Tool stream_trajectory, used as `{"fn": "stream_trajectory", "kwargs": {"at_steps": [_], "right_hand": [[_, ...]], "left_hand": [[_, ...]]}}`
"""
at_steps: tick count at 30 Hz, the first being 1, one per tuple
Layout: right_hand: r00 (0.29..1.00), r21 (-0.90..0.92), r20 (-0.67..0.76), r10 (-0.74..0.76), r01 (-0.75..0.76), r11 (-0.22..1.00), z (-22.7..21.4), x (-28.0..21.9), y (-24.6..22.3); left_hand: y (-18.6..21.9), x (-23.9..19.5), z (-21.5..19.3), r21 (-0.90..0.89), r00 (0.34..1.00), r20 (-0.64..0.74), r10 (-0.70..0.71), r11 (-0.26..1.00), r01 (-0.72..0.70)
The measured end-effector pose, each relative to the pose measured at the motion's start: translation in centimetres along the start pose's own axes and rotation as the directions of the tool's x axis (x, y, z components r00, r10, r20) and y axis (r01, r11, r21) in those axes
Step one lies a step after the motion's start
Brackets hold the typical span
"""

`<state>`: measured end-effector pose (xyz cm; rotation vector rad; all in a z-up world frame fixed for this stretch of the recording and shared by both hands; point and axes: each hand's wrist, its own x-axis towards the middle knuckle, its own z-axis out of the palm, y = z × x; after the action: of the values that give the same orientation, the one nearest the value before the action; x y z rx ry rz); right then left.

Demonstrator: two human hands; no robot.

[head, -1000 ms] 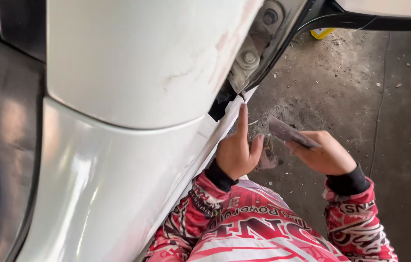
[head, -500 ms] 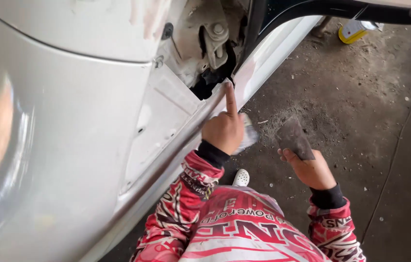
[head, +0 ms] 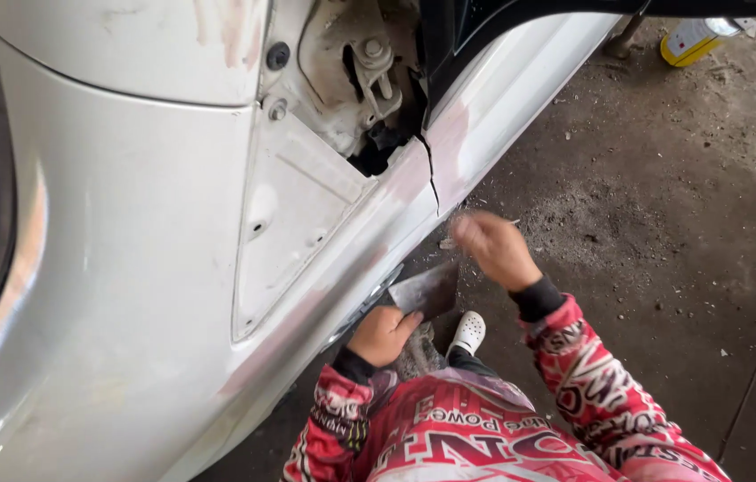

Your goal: The person sands the side panel of a white car using a sanding block, focusing on the area around the wheel arch and door seam. They smooth the surface by moving the block back and forth over the body filler and paint, occasionally switching hands or adjusting their grip.

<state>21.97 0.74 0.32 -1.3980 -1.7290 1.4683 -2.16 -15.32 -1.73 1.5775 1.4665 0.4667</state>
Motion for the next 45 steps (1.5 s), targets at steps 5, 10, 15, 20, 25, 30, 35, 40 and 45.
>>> {"fn": "stream_trajectory", "kwargs": {"at_steps": [5,10,15,20,25,30,35,40,45], "right_hand": [[0.626,-0.164,-0.587,-0.513,0.529,0.833,5.5,6.5,-10.7],[0.356,-0.281,-0.715,-0.602,0.642,0.714,13.8,12.7,-1.3],[0.693,0.890,-0.127,0.710,-0.236,0.390,16.8,13.3,13.4],[0.595,0.520,-0.801,0.068,0.634,0.572,14.3,19.3,8.0],[0.319,-0.354,-0.745,-0.586,0.556,0.752,10.7,12.1,-6.1],[0.699,0.380,-0.712,0.070,0.299,0.875,16.4,16.2,16.3],[0.958,0.423,-0.109,0.265,-0.197,0.885,16.8,4.6,19.0],[0.985,0.931,0.134,0.113,-0.164,0.327,16.6,-8.5,16.0],[0.835,0.863,-0.354,0.421,0.118,0.491,19.6,-19.0,18.3]], "left_hand": [[0.6,-1.7,-1.5,0.017,0.997,0.006,-0.081,0.997,0.081],[-5.3,-4.5,-0.4,0.168,0.992,0.060,-0.111,0.981,0.100],[-10.8,-6.7,-0.8,0.222,0.966,0.059,-0.252,0.947,0.234],[-17.5,-6.9,0.8,0.284,0.966,0.123,-0.228,0.941,0.186],[-17.3,-5.5,1.5,0.378,0.981,0.147,-0.126,0.924,0.062],[-14.2,-4.6,-0.5,0.299,0.943,0.136,-0.304,0.920,0.253],[-13.0,-3.2,0.6,0.223,0.980,0.065,-0.189,0.960,0.170],[-12.4,-0.1,4.0,0.130,0.992,0.103,-0.068,0.990,0.054],[-9.8,1.0,10.2,0.167,0.956,0.292,0.027,0.983,-0.079]]}}
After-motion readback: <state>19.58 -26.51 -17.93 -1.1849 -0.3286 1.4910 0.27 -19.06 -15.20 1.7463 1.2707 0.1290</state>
